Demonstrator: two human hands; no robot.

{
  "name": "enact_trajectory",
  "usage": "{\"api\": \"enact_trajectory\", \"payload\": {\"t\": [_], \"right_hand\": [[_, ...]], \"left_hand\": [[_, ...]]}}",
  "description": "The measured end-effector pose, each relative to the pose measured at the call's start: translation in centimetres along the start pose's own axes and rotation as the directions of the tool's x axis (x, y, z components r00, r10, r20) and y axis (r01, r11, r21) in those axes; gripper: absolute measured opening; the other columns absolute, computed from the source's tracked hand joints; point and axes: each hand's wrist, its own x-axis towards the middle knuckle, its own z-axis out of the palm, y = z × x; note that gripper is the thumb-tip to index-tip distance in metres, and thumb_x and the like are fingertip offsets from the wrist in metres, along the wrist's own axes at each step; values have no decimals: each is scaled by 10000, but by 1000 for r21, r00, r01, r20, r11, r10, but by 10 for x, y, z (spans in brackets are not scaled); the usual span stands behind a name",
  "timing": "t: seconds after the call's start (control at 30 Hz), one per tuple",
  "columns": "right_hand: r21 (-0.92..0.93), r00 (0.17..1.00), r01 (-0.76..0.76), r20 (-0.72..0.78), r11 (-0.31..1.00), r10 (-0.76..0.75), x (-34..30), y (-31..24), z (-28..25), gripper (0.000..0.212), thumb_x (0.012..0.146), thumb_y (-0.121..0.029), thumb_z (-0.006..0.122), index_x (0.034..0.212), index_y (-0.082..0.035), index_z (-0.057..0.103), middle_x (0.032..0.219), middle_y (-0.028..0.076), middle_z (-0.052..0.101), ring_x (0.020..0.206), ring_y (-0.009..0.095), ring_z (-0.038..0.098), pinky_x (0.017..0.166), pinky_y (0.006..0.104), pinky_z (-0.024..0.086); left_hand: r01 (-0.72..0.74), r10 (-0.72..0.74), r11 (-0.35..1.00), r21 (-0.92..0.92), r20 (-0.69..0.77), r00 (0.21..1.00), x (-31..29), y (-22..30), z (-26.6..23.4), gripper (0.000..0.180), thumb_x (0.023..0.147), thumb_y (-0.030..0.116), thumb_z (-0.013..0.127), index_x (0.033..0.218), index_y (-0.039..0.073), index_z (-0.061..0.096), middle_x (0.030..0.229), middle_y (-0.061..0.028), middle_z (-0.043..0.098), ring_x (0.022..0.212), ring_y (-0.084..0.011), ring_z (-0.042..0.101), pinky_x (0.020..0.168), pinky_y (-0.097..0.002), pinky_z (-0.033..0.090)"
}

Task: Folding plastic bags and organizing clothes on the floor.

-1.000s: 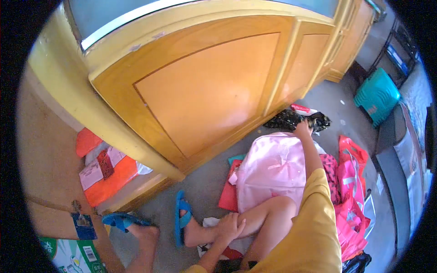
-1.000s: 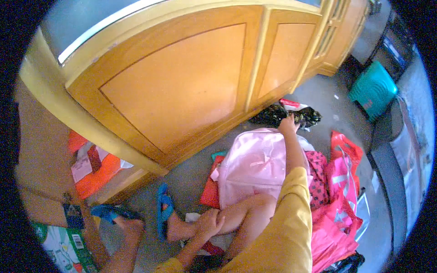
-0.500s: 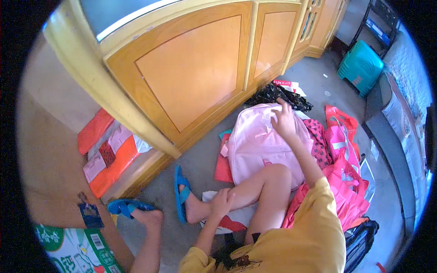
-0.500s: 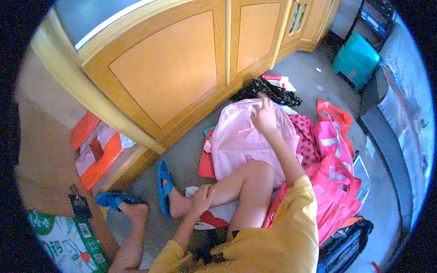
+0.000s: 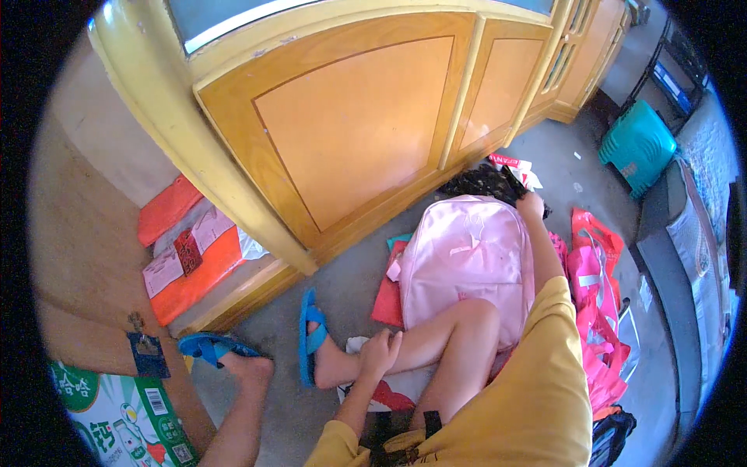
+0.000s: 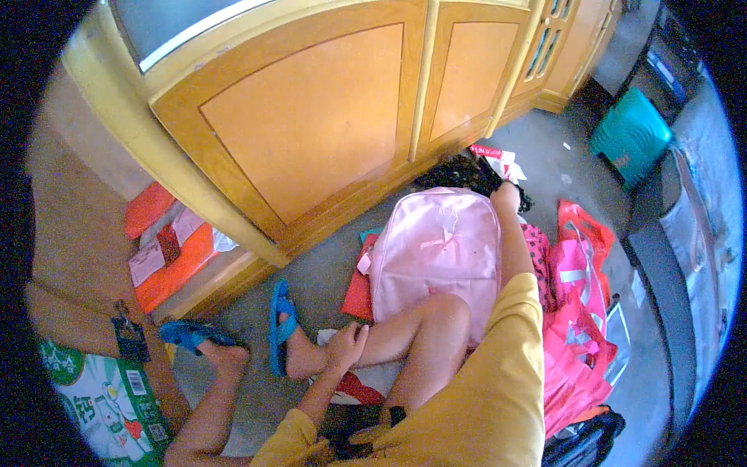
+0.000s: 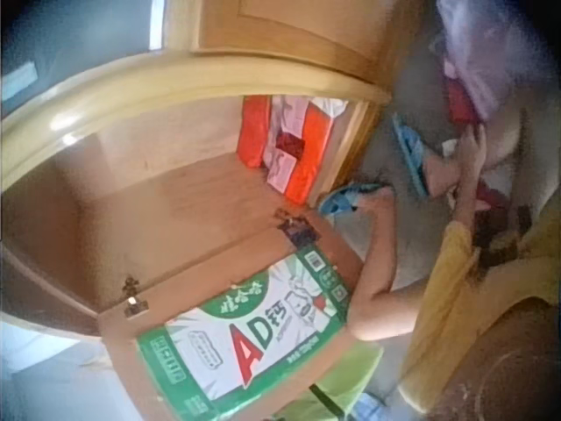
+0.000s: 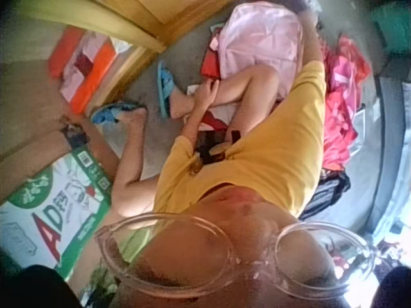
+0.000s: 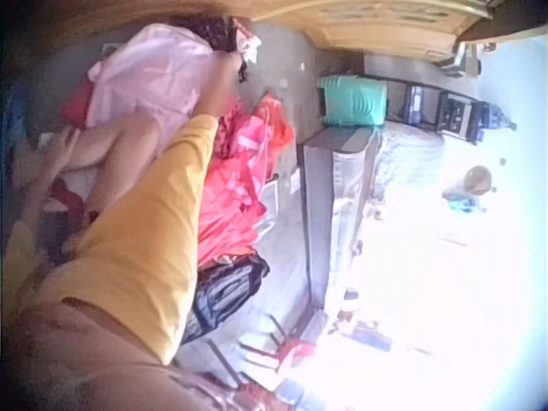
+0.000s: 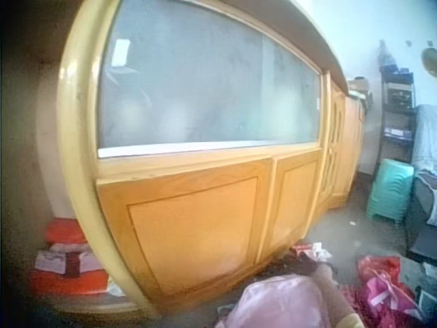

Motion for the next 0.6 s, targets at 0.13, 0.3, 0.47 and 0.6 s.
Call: {"api": "enact_trajectory", "payload": {"t": [0.13,0.3,0.47,0.6], "right_hand": [[390,872,300,-483,870,-84,-37,-22,-60,80,611,-90,533,667,-37,556,707,118,531,618,266,516,555,322,411],[717,795,569,-354,403,-493,-211,-61,-76,238,583,-54,563,806,-46,479,672,85,511,616,192,519,547,284,412],[898,475,288,168,333,-864,-387,-89,-90,448,608,-106,592,1002,-24,395,760,73,503,613,175,500,554,250,419],[855,-22,162,503,493,-864,-459,-101,-75,403,642,-162,554,1001,-48,412,949,146,467,849,230,469,726,295,368]], "left_hand": [[-30,29,999,-19,-26,999,0,0,-2,428,732,403,340,727,-1,479,705,-183,517,684,-336,488,606,-393,382],[-37,-10,913,-407,-113,994,0,-29,13,367,765,323,342,782,-14,484,760,-159,526,723,-265,513,657,-339,390],[-139,78,178,-974,-127,989,-44,4,-61,390,760,294,390,1003,-11,383,934,-136,473,889,-216,449,795,-314,323],[-175,321,-146,-974,-214,923,-80,-17,-92,627,679,330,510,1135,0,235,1086,-146,366,993,-239,369,840,-317,277]]}}
